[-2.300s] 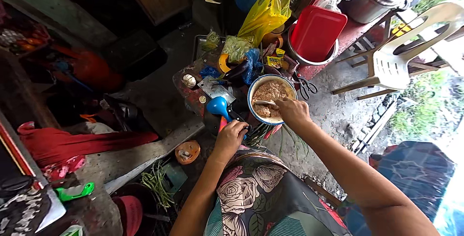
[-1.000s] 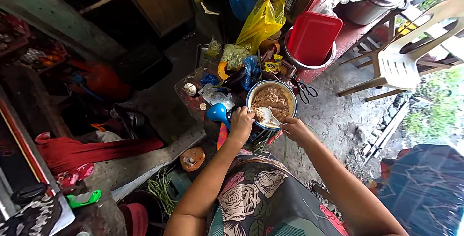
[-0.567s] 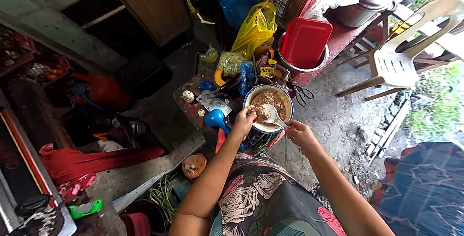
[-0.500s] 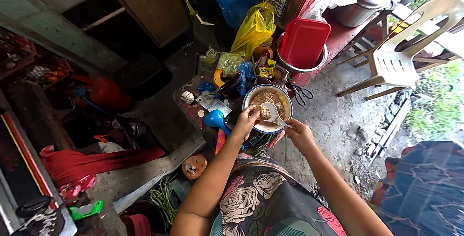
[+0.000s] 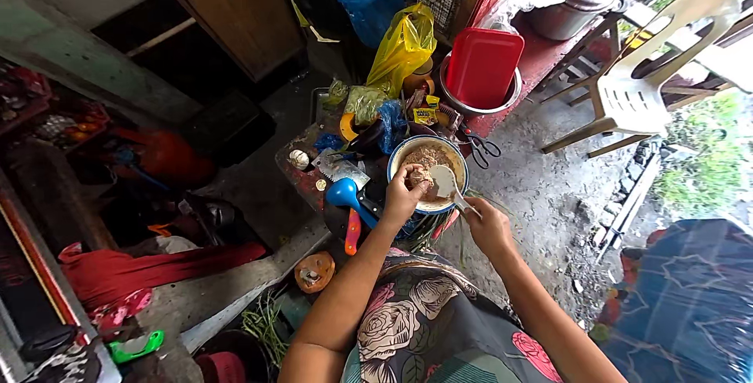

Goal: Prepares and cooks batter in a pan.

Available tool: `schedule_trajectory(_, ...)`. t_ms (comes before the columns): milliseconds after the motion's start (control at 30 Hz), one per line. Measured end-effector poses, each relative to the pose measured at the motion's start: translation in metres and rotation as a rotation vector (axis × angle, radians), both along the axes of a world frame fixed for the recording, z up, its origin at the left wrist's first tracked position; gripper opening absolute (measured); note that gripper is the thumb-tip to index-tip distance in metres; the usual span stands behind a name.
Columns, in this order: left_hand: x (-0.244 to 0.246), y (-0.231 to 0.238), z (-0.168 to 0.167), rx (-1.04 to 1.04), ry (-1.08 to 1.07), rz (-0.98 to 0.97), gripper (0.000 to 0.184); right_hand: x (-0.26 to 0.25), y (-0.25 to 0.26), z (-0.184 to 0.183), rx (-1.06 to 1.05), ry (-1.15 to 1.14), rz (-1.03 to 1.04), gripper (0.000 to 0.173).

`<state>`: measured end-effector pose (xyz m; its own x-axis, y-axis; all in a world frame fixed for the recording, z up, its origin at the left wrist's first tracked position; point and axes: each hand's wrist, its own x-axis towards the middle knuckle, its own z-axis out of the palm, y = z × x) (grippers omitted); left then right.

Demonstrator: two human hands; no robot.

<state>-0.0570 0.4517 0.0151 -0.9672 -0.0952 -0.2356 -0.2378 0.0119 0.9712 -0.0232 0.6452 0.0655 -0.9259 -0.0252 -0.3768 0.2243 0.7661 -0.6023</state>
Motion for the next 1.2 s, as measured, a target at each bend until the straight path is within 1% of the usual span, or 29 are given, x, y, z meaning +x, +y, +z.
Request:
schedule_trajectory(133,0.008,0.008,-0.007,-0.473,0.325,-0.147,0.034,-0.001,0.0,-0.011,-0.174,-0.086,-0.011,0.029)
schedule_trajectory(200,0.012,0.011,-0.012,-0.612,0.451,-0.191,0.031,-0.002,0.002,-0.016,-0.225,-0.107,-0.025,0.027)
schedule_trajectory(233,0.012,0.011,-0.012,-0.644,0.465,-0.204,0.031,-0.001,0.003,-0.017,-0.239,-0.117,-0.035,0.027)
schedule_trajectory(333,0.013,0.007,-0.002,-0.659,0.365,-0.276,0.037,0.001,0.005,-0.018,-0.272,-0.134,-0.059,0.027)
schedule_trajectory(367,0.013,0.007,-0.001,-0.672,0.364,-0.296,0.036,0.002,0.005,-0.018,-0.275,-0.135,-0.058,0.027)
schedule_trajectory(467,0.011,0.007,-0.007,-0.764,0.474,-0.326,0.026,0.005,0.003,-0.022,-0.29,-0.124,-0.05,0.026)
schedule_trajectory(533,0.01,0.006,-0.01,-0.81,0.497,-0.363,0.019,0.006,0.002,-0.023,-0.302,-0.124,-0.047,0.026)
schedule_trajectory(600,0.01,0.005,-0.01,-0.828,0.512,-0.398,0.017,0.007,0.003,-0.025,-0.33,-0.137,-0.065,0.026)
schedule_trajectory(667,0.01,0.004,-0.007,-0.804,0.499,-0.424,0.019,0.008,0.006,-0.026,-0.39,-0.153,-0.101,0.026)
schedule_trajectory(767,0.008,0.003,0.0,-0.761,0.42,-0.441,0.037,0.01,0.007,-0.025,-0.496,-0.169,-0.158,0.025)
schedule_trajectory(800,0.008,0.005,-0.001,-0.768,0.428,-0.43,0.036,0.011,0.007,-0.025,-0.513,-0.168,-0.162,0.024)
schedule_trajectory(900,0.004,0.008,-0.013,-0.832,0.522,-0.376,0.02,0.012,0.006,-0.028,-0.534,-0.166,-0.152,0.025)
schedule_trajectory(1000,0.002,0.006,-0.015,-0.884,0.544,-0.416,0.018,0.013,0.007,-0.033,-0.585,-0.193,-0.182,0.024)
schedule_trajectory(1033,0.001,0.003,-0.01,-0.855,0.508,-0.454,0.021,0.013,0.008,-0.034,-0.607,-0.203,-0.194,0.024)
schedule_trajectory(1100,-0.001,-0.003,0.003,-0.718,0.424,-0.482,0.036,0.012,0.011,-0.037,-0.649,-0.21,-0.212,0.024)
schedule_trajectory(1133,-0.001,-0.006,0.006,-0.641,0.405,-0.445,0.042,0.012,0.013,-0.038,-0.671,-0.207,-0.217,0.024)
schedule_trajectory(1200,-0.003,-0.013,0.016,-0.514,0.334,-0.36,0.047,0.013,0.017,-0.044,-0.715,-0.196,-0.224,0.025)
